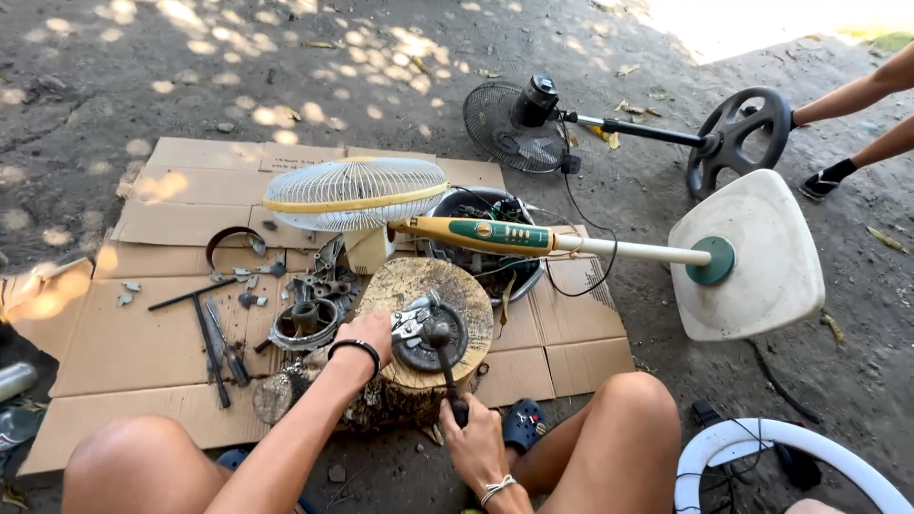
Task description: Dismantling a fan motor assembly using a hammer and pliers on a wooden block
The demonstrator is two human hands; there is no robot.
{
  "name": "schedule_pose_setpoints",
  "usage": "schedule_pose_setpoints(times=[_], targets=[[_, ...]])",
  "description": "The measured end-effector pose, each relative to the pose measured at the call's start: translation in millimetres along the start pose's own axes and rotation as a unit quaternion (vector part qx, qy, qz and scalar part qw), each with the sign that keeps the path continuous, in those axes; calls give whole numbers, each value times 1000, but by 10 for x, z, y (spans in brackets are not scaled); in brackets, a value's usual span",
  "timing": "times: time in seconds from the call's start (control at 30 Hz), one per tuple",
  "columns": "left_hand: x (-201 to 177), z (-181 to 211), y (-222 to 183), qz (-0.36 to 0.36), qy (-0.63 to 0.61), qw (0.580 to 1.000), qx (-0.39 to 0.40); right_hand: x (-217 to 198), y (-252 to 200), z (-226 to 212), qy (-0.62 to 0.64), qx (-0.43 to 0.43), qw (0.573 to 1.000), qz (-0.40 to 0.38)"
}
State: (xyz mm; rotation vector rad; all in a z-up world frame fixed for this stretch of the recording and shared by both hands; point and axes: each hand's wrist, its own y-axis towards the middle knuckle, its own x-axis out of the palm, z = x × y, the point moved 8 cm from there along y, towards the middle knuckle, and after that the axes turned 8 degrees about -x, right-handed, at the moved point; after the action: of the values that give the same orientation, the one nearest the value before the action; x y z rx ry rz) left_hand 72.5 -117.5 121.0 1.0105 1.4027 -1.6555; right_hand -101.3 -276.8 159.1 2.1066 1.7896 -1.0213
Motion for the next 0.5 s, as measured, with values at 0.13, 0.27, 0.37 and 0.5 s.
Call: schedule_pose_setpoints(times=[0.13, 0.27, 0.37, 0.5], targets=[[-9, 43, 72, 24, 16, 1000, 13, -187, 3, -102, -21, -27, 999, 29], [-9, 37, 81, -8, 49, 998, 38, -322, 162, 40, 59, -99, 992, 57], [30, -28, 78, -4, 48, 998, 34, -511, 103, 134, 97, -103, 985, 99], [-32, -31, 164, 13, 2, 1000, 16, -527, 22, 329, 237, 12, 966, 104]])
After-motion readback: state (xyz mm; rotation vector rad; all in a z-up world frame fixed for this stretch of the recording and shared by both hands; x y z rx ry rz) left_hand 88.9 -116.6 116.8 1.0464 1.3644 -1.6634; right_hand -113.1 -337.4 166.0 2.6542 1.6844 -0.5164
